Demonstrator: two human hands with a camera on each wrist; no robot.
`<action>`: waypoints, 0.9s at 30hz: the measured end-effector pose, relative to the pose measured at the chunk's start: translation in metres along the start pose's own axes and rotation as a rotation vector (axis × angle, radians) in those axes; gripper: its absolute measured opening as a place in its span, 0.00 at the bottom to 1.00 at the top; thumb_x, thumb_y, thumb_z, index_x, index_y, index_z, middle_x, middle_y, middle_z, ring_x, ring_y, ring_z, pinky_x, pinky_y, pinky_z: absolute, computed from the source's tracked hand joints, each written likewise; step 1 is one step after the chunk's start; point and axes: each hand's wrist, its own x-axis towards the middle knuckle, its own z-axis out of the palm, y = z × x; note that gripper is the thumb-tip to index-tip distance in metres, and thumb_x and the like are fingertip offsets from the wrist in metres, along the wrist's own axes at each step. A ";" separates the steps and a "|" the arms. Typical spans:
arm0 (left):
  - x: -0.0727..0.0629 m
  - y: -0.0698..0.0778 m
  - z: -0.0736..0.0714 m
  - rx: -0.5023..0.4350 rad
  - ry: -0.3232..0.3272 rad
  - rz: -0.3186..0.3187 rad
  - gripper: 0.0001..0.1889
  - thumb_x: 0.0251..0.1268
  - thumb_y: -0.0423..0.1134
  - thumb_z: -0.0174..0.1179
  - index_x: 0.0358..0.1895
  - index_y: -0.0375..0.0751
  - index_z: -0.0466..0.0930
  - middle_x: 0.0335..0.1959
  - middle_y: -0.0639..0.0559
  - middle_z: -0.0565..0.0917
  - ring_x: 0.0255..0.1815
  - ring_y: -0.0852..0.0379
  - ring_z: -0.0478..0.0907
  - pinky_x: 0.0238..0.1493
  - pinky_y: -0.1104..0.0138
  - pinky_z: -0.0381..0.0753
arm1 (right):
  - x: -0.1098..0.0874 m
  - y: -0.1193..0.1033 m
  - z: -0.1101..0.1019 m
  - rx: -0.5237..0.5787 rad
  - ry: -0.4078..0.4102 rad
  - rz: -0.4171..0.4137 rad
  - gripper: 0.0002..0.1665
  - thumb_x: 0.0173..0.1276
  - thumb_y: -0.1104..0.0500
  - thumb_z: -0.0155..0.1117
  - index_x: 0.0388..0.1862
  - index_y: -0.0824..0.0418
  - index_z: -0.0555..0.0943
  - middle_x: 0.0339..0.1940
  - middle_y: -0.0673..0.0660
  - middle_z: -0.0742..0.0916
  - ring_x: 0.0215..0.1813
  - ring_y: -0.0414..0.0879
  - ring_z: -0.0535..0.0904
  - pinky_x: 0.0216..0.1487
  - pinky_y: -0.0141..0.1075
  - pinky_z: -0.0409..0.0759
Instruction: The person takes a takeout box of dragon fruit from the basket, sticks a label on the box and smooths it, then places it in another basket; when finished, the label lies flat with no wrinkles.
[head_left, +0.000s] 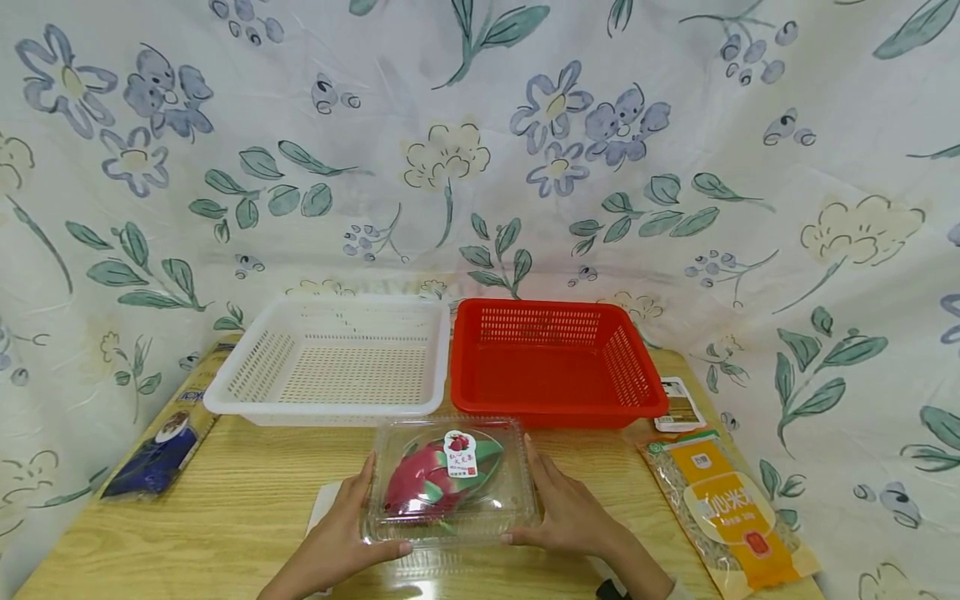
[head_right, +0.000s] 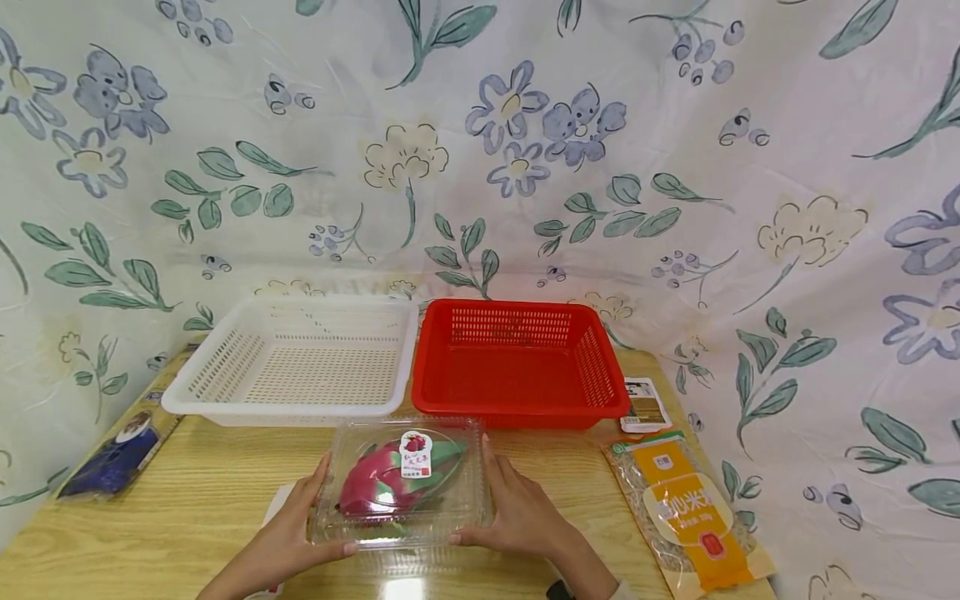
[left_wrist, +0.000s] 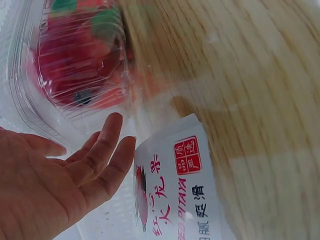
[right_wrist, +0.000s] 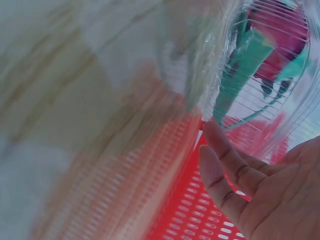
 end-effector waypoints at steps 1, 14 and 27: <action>0.000 0.000 0.001 -0.002 -0.001 -0.005 0.67 0.45 0.59 0.76 0.82 0.48 0.35 0.72 0.29 0.59 0.65 0.30 0.70 0.52 0.35 0.76 | 0.000 0.000 0.000 -0.001 0.000 0.002 0.77 0.51 0.23 0.67 0.83 0.51 0.34 0.79 0.68 0.59 0.70 0.71 0.68 0.60 0.66 0.73; 0.002 -0.001 0.004 -0.023 -0.014 -0.024 0.68 0.45 0.60 0.75 0.81 0.48 0.32 0.73 0.29 0.58 0.66 0.28 0.68 0.51 0.34 0.76 | 0.001 0.000 0.004 0.024 0.010 -0.021 0.78 0.51 0.24 0.69 0.82 0.50 0.30 0.79 0.66 0.61 0.70 0.68 0.68 0.60 0.65 0.74; 0.003 -0.001 0.009 -0.039 -0.014 0.006 0.69 0.46 0.57 0.75 0.81 0.48 0.28 0.77 0.26 0.48 0.72 0.19 0.54 0.54 0.29 0.70 | 0.004 0.000 0.007 0.098 -0.004 -0.042 0.78 0.51 0.25 0.69 0.81 0.44 0.26 0.80 0.63 0.59 0.72 0.66 0.68 0.59 0.65 0.75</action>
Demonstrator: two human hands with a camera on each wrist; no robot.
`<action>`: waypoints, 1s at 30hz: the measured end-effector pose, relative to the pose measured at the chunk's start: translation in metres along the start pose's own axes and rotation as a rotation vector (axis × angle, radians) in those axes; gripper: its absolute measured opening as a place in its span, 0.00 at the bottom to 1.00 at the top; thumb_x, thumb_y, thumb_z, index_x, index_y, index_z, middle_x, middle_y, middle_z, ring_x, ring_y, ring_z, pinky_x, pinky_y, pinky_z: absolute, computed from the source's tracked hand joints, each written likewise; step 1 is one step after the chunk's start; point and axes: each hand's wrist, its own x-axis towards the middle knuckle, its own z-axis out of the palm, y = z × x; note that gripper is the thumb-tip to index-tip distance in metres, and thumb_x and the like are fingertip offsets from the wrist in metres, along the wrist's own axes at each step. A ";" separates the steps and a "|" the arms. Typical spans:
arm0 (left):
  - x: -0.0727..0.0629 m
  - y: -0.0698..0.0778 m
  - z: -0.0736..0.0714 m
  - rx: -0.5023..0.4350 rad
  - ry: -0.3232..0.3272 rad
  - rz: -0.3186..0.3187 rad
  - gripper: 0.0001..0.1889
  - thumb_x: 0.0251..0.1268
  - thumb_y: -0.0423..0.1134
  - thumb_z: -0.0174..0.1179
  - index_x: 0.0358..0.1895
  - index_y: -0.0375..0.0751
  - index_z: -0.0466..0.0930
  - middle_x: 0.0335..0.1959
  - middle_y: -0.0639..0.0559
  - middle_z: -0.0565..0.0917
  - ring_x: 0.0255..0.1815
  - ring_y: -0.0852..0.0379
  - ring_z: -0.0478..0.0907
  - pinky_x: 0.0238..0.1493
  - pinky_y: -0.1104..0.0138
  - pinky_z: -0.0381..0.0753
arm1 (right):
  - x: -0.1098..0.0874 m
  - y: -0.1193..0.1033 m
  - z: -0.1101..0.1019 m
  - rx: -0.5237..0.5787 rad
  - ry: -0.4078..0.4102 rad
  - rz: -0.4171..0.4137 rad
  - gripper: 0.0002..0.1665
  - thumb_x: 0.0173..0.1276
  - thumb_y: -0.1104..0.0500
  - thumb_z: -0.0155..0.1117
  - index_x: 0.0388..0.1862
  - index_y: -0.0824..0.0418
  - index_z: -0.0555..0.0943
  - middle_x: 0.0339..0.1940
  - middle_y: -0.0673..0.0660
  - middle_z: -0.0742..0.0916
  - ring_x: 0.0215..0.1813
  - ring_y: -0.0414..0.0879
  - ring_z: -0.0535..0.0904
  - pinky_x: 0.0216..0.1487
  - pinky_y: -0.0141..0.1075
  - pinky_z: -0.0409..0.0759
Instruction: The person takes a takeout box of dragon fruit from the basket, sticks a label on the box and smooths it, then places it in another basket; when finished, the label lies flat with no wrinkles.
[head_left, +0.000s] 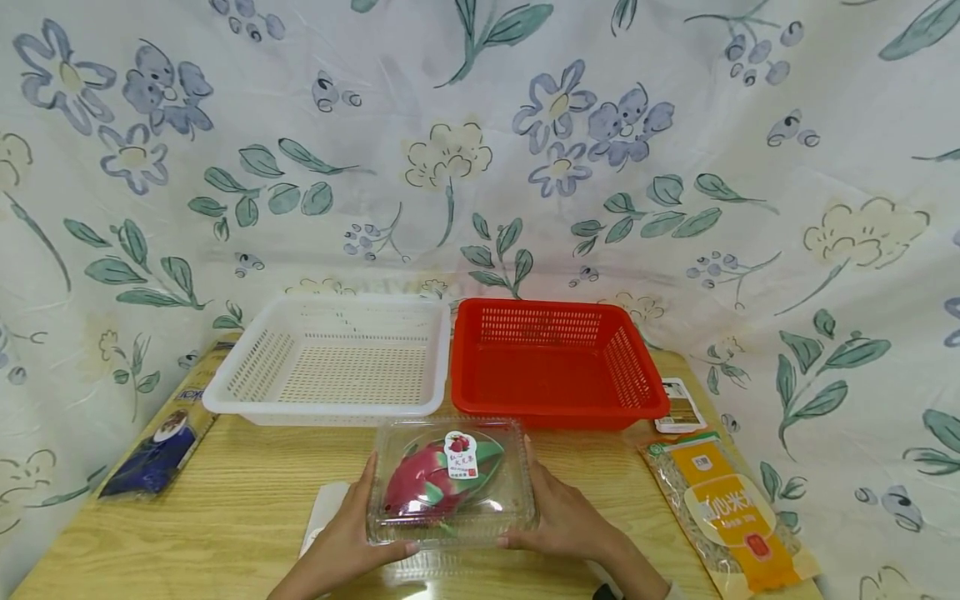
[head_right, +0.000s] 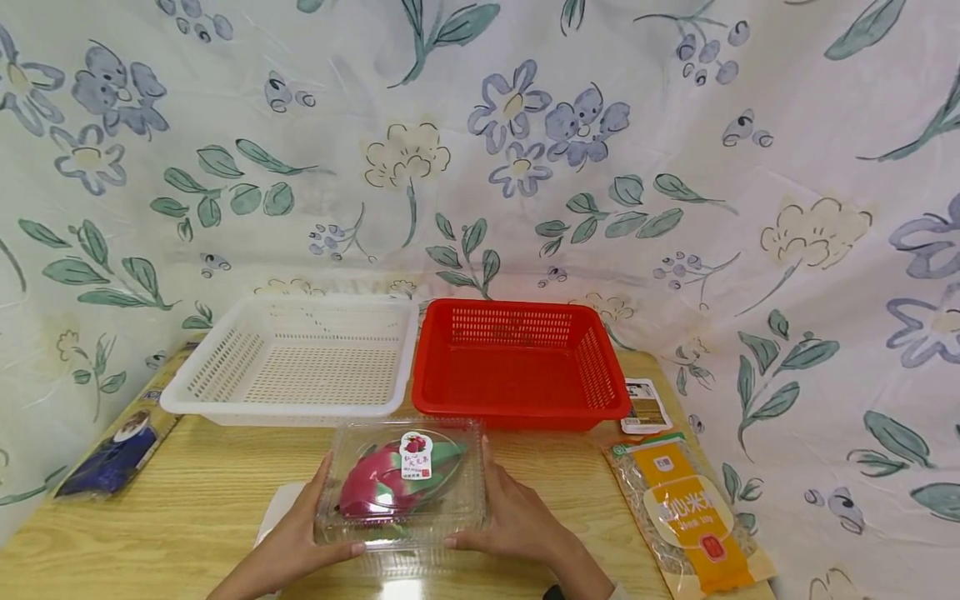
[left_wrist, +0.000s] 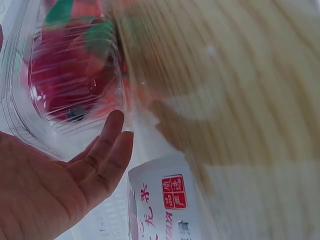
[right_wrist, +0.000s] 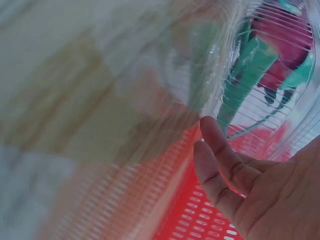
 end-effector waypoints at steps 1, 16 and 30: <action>0.000 0.000 0.000 -0.010 -0.003 0.003 0.69 0.47 0.57 0.75 0.81 0.48 0.27 0.78 0.26 0.46 0.73 0.19 0.52 0.56 0.28 0.69 | 0.000 -0.001 0.000 0.001 -0.002 0.004 0.78 0.51 0.25 0.69 0.81 0.44 0.26 0.80 0.63 0.60 0.72 0.66 0.67 0.59 0.65 0.74; 0.000 0.002 0.007 -0.076 0.007 -0.009 0.66 0.52 0.53 0.72 0.80 0.48 0.25 0.73 0.19 0.53 0.64 0.16 0.65 0.50 0.31 0.74 | 0.000 0.000 0.002 0.076 -0.001 0.000 0.79 0.53 0.32 0.73 0.80 0.46 0.24 0.77 0.64 0.65 0.66 0.63 0.75 0.57 0.60 0.78; -0.002 0.005 0.006 -0.101 0.007 -0.010 0.66 0.53 0.52 0.72 0.80 0.47 0.25 0.75 0.20 0.50 0.65 0.17 0.63 0.53 0.30 0.73 | 0.000 0.001 0.003 0.211 -0.059 -0.029 0.78 0.57 0.37 0.73 0.79 0.46 0.20 0.80 0.67 0.58 0.68 0.66 0.73 0.60 0.62 0.76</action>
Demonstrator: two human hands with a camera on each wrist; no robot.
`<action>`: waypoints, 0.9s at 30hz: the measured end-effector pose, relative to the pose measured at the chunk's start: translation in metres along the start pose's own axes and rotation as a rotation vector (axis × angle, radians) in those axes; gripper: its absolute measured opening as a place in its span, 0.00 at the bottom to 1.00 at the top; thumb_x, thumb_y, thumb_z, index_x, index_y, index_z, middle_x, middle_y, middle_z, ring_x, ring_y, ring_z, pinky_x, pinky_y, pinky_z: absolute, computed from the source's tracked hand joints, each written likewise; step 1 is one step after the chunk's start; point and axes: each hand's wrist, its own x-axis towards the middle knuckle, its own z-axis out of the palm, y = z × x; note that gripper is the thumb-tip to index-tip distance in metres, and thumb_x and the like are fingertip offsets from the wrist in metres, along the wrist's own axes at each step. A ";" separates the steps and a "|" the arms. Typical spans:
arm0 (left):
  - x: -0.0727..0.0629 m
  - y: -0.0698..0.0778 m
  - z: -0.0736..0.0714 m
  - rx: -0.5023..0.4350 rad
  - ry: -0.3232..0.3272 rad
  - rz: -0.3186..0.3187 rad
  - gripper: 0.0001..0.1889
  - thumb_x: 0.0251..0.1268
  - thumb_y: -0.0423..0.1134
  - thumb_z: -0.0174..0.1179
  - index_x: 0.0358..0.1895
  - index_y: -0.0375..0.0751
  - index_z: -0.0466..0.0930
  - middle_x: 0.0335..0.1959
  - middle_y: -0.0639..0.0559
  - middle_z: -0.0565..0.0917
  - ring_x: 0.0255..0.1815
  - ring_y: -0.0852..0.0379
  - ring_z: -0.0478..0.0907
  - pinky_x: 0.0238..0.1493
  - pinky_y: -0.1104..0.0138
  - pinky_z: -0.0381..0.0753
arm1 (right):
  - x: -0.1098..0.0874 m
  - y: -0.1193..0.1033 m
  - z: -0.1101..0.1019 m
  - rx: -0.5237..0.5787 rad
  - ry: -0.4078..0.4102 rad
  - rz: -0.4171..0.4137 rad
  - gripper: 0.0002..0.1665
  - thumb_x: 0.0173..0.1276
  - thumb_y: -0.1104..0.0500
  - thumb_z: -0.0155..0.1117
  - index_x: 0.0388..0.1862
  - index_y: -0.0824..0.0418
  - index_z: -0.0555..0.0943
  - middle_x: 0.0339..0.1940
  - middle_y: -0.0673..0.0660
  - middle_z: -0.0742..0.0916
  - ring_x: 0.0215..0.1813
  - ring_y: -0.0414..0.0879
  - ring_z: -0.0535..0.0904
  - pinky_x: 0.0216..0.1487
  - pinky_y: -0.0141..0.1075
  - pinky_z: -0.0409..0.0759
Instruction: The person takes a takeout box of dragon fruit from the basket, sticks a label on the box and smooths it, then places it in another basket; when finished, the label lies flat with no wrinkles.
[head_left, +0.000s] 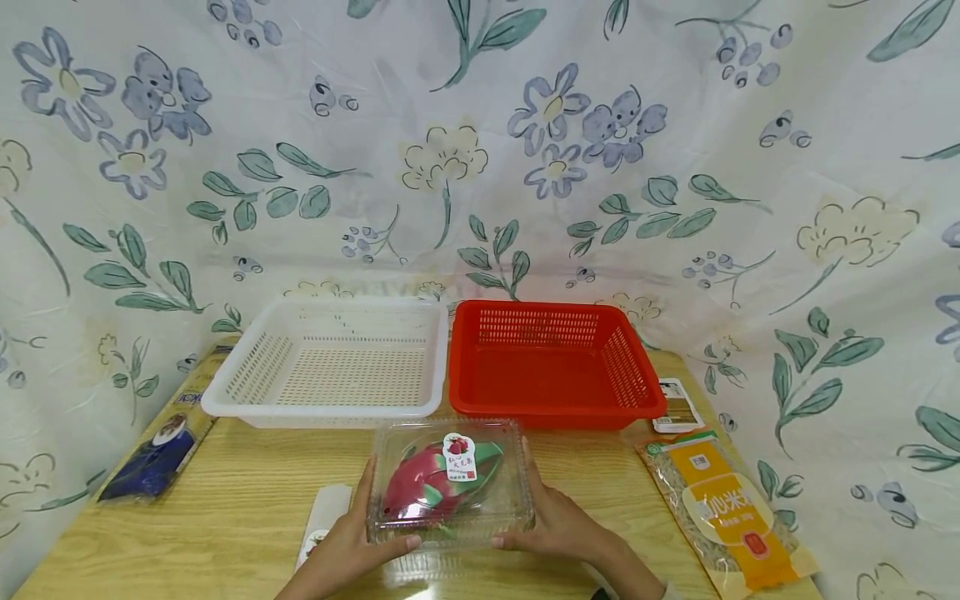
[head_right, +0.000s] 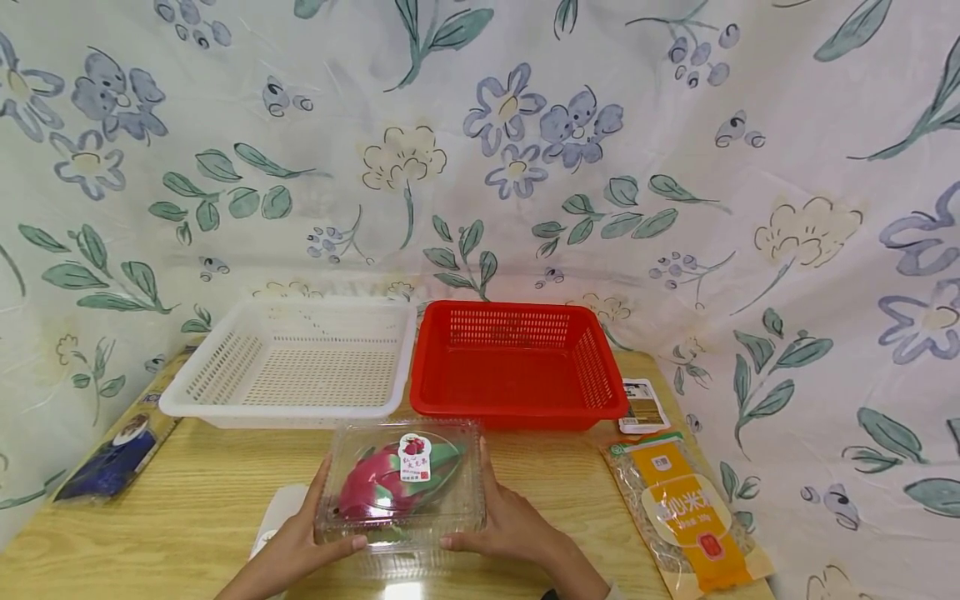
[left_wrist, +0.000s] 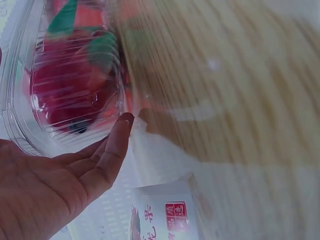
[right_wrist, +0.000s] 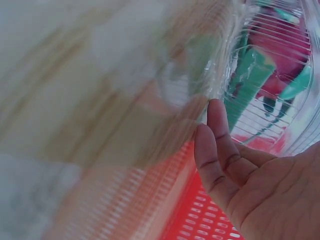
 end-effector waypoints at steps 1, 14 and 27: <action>0.000 0.000 0.000 -0.002 0.000 0.000 0.66 0.53 0.52 0.72 0.80 0.47 0.25 0.75 0.20 0.50 0.65 0.17 0.63 0.53 0.31 0.73 | 0.000 0.000 0.000 0.004 -0.001 -0.002 0.78 0.57 0.37 0.73 0.79 0.47 0.19 0.79 0.67 0.58 0.67 0.66 0.73 0.60 0.62 0.76; -0.004 0.001 0.001 -0.050 0.011 -0.011 0.65 0.52 0.51 0.72 0.81 0.49 0.26 0.72 0.21 0.59 0.66 0.23 0.67 0.55 0.32 0.72 | -0.002 -0.002 0.003 0.116 -0.005 -0.008 0.79 0.58 0.41 0.75 0.78 0.46 0.19 0.82 0.61 0.42 0.77 0.63 0.58 0.70 0.63 0.64; -0.008 0.007 0.000 -0.080 0.010 -0.042 0.65 0.52 0.50 0.73 0.81 0.49 0.27 0.72 0.22 0.61 0.65 0.25 0.68 0.55 0.32 0.73 | -0.005 -0.006 0.003 0.207 0.000 -0.018 0.78 0.58 0.42 0.76 0.78 0.39 0.19 0.83 0.61 0.45 0.75 0.65 0.63 0.65 0.61 0.71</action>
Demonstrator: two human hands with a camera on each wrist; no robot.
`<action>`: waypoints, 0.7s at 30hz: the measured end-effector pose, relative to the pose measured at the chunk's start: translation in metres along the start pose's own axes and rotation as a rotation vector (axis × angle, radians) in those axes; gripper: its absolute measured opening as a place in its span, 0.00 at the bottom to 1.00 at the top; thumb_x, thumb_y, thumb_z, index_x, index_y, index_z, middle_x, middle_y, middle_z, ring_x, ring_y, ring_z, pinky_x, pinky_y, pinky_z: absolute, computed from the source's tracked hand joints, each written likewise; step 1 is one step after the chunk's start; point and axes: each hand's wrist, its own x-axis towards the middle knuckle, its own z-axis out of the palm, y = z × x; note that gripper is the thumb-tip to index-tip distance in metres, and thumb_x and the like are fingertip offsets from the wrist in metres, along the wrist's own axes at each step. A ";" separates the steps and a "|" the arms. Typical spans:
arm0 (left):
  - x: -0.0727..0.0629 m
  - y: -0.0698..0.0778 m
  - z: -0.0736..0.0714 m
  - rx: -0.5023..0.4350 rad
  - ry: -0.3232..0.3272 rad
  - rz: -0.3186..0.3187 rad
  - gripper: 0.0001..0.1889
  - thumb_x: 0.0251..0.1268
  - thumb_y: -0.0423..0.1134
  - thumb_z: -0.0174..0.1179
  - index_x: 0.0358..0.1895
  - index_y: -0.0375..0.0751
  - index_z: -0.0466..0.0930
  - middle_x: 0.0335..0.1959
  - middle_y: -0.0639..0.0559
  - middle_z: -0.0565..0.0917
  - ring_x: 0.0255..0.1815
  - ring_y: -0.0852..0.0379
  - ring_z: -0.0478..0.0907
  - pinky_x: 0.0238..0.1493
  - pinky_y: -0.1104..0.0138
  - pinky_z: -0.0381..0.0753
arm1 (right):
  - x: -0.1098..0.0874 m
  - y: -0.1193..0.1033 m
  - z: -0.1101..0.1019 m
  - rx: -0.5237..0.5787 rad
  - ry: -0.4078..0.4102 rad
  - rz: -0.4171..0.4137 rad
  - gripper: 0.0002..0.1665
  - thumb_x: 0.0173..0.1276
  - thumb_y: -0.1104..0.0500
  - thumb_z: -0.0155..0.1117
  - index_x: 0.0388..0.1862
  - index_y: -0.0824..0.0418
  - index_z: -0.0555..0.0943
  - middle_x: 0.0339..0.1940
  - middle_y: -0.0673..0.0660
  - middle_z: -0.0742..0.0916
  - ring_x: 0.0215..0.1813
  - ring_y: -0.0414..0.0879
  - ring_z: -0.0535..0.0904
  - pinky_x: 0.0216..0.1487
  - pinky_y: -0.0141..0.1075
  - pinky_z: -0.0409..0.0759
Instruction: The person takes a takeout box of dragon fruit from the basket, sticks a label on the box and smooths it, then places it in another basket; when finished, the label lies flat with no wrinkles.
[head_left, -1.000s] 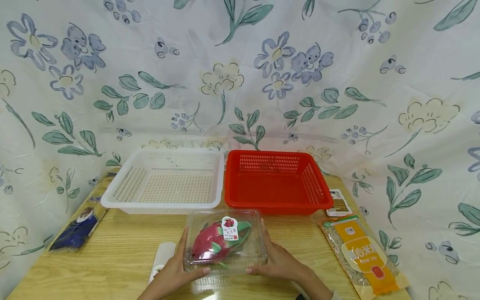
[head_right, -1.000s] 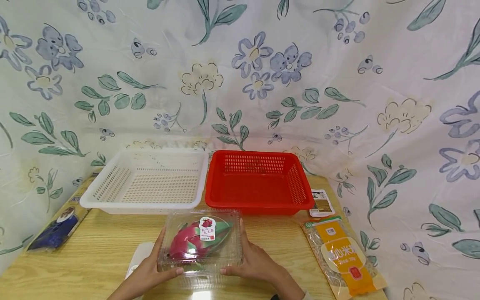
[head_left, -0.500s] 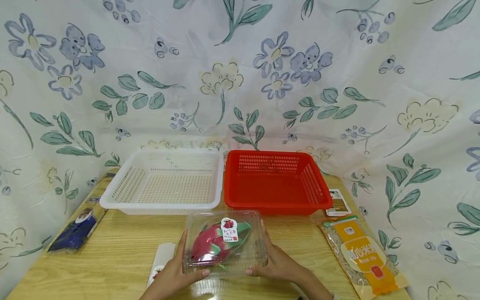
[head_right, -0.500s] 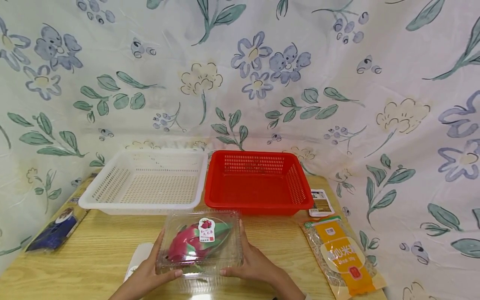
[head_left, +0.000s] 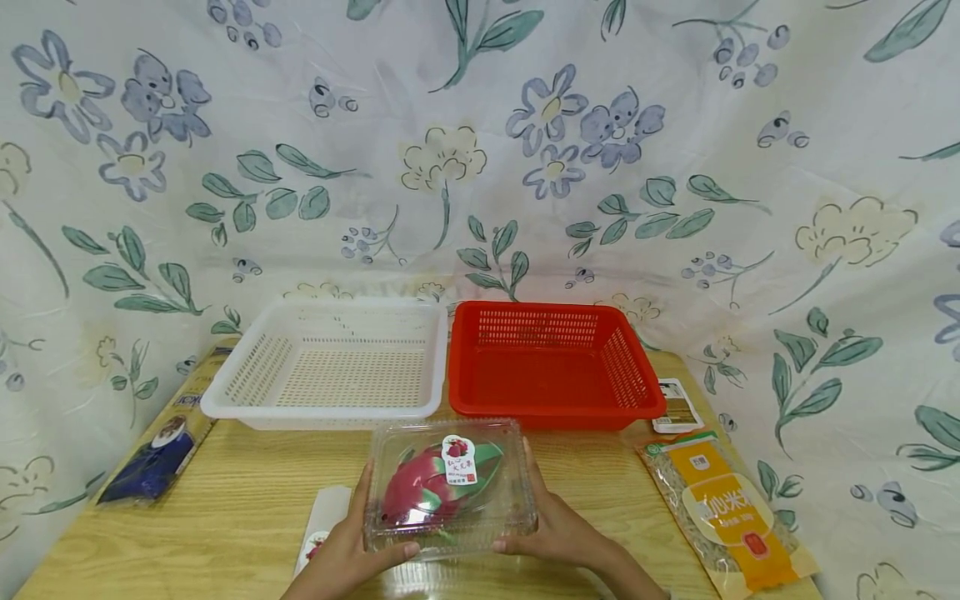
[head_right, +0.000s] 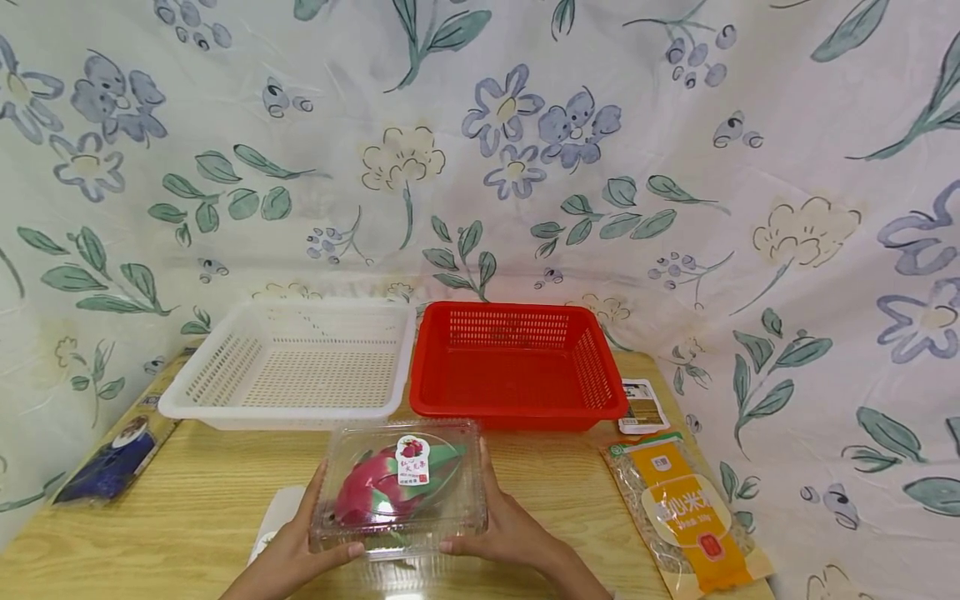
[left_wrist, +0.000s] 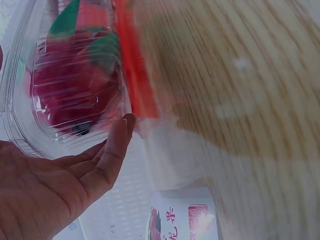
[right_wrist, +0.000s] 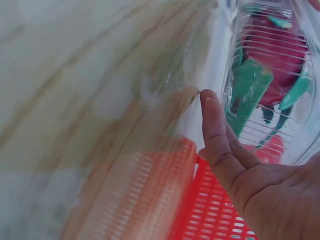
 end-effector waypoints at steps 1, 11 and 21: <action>0.000 0.000 0.000 0.000 -0.001 -0.001 0.65 0.52 0.50 0.73 0.81 0.49 0.27 0.72 0.22 0.61 0.65 0.25 0.68 0.55 0.32 0.73 | 0.000 0.000 0.000 0.005 -0.001 -0.002 0.78 0.58 0.43 0.76 0.77 0.38 0.19 0.83 0.60 0.44 0.74 0.65 0.63 0.64 0.61 0.72; -0.003 0.004 -0.001 -0.015 -0.003 0.002 0.64 0.53 0.50 0.72 0.81 0.52 0.27 0.72 0.24 0.62 0.66 0.27 0.69 0.55 0.33 0.73 | -0.004 -0.003 0.005 0.127 0.011 -0.002 0.77 0.59 0.49 0.76 0.76 0.33 0.20 0.82 0.66 0.42 0.71 0.70 0.66 0.59 0.53 0.79; -0.005 0.006 -0.002 -0.019 0.000 0.011 0.64 0.53 0.50 0.72 0.81 0.52 0.27 0.70 0.26 0.66 0.65 0.29 0.70 0.55 0.33 0.73 | -0.006 -0.003 0.012 0.215 0.036 -0.035 0.78 0.59 0.53 0.77 0.78 0.42 0.20 0.77 0.76 0.55 0.64 0.68 0.74 0.52 0.44 0.84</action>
